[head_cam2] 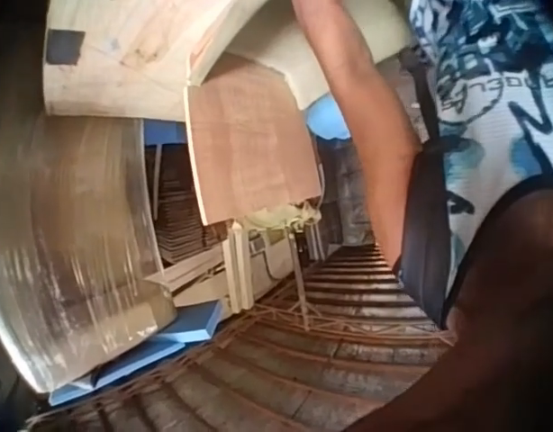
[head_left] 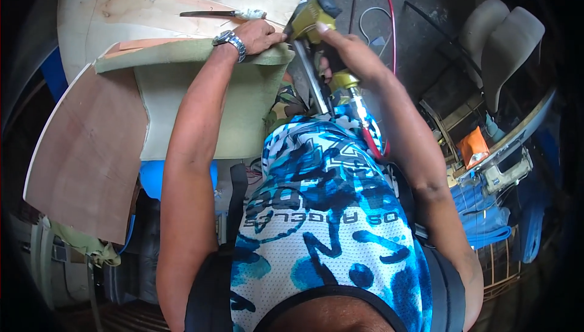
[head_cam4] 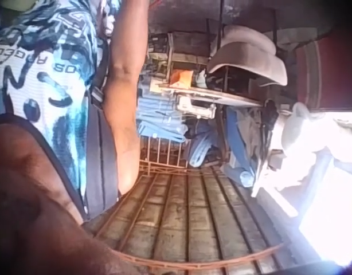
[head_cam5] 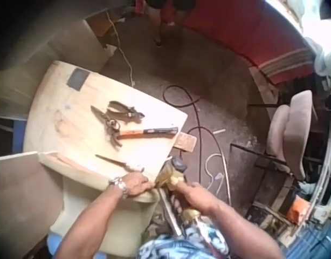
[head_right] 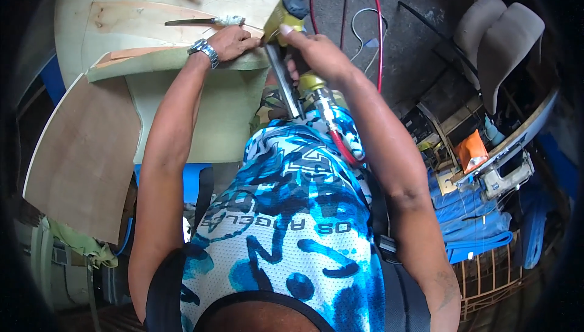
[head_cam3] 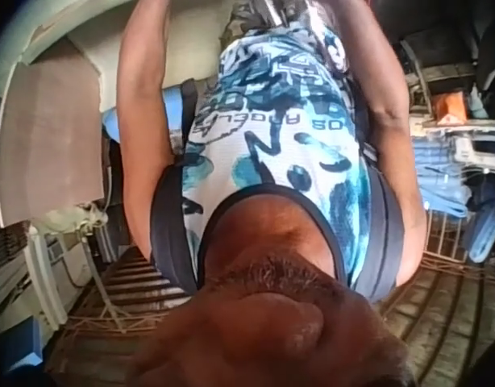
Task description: Applying foam padding to a chair frame using a pneumatic staple gun and trimming excess material with scissors.
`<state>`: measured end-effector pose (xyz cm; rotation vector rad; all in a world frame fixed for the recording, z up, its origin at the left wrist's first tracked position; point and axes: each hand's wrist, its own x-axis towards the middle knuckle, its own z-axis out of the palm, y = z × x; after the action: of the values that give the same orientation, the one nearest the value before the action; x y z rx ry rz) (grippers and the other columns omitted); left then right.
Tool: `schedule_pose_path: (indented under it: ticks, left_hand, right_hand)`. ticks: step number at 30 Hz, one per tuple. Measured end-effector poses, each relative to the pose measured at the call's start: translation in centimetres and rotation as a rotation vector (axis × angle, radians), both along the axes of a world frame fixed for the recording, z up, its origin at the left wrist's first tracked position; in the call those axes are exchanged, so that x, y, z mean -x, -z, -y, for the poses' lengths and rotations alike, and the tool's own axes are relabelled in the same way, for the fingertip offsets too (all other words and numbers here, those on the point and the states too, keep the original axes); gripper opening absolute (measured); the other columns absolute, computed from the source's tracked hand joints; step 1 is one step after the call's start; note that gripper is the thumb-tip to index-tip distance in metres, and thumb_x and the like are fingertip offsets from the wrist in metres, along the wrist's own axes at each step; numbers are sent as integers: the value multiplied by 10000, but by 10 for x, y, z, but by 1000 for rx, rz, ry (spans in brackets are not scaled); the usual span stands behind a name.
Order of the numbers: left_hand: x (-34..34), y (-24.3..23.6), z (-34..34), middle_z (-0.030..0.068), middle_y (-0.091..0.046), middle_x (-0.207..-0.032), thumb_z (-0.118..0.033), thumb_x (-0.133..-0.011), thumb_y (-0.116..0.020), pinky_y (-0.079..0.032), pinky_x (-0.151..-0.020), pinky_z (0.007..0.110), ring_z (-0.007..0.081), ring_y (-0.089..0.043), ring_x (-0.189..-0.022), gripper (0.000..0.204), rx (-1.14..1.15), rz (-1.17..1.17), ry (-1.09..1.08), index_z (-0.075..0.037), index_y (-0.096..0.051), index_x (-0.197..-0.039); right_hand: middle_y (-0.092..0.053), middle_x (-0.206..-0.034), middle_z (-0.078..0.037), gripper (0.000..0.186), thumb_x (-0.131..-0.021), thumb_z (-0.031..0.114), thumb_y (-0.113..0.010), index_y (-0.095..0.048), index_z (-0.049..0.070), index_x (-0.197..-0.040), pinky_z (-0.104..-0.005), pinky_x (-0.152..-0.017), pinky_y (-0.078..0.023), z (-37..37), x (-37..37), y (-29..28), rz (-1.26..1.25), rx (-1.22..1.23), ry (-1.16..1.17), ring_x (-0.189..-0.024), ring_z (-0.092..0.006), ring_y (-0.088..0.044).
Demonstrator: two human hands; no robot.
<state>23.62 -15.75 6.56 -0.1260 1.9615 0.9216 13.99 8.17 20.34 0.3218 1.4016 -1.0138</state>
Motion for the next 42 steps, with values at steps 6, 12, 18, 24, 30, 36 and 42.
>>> schedule_pose_path:
  ticks: [6, 12, 18, 24, 30, 36, 42]
  left_hand:
    - [-17, -30, 28, 191, -746, -977, -533, -950, -639, -530, -915, 486, 373, -702, -1019, 474, 88, -114, 73, -89, -748, -1072]
    - [-12, -18, 14, 166, -744, -929, -483, -976, -629, -526, -832, 502, 383, -695, -953, 398, 136, -183, 13, -106, -753, -1001]
    - [-7, -11, 8, 132, -770, -974, -451, -967, -669, -544, -882, 476, 330, -716, -985, 329, 144, -123, -17, -145, -775, -1028]
    - [-12, -7, 3, 170, -745, -918, -440, -974, -664, -534, -830, 479, 360, -704, -933, 372, 155, -210, -6, -78, -737, -1026]
    - [-13, -1, 8, 180, -733, -872, -433, -953, -709, -522, -789, 453, 332, -700, -850, 375, 40, -94, -67, -60, -742, -983]
    - [-16, 11, 9, 169, -741, -876, -304, -953, -678, -528, -799, 436, 313, -696, -826, 267, 0, -119, -68, -65, -758, -1042]
    - [-18, 8, 9, 201, -744, -954, -369, -982, -623, -528, -824, 450, 353, -698, -884, 366, 3, -144, -65, -35, -734, -1084]
  right_hand:
    - [-648, -690, -50, 535, -1049, 510, -576, -680, -15, -1059, -319, -567, -529, -2, 10, -16, 50, -32, 49, -603, -136, -626]
    - [-634, -696, -39, 550, -1061, 522, -557, -642, -18, -1125, -296, -557, -546, 5, -13, -5, 39, -20, 25, -563, -130, -615]
    - [-629, -693, -46, 602, -1045, 573, -548, -610, -20, -1129, -312, -546, -561, 3, -12, -1, 74, -89, 73, -550, -141, -619]
    - [-631, -717, -48, 569, -1054, 551, -537, -618, -11, -1100, -318, -534, -552, 12, -12, 8, 71, -113, 40, -537, -145, -611]
    - [-643, -700, -71, 598, -1068, 519, -506, -641, -63, -1059, -353, -558, -549, 17, -14, 16, 74, -80, -46, -569, -181, -631]
    - [-628, -704, -56, 584, -1058, 543, -527, -625, -29, -1125, -336, -534, -564, 28, -22, 17, 56, -86, -50, -537, -159, -620]
    - [-630, -719, -43, 614, -1049, 568, -537, -610, -31, -1161, -327, -538, -570, 29, -19, 15, 86, -61, -16, -547, -145, -627]
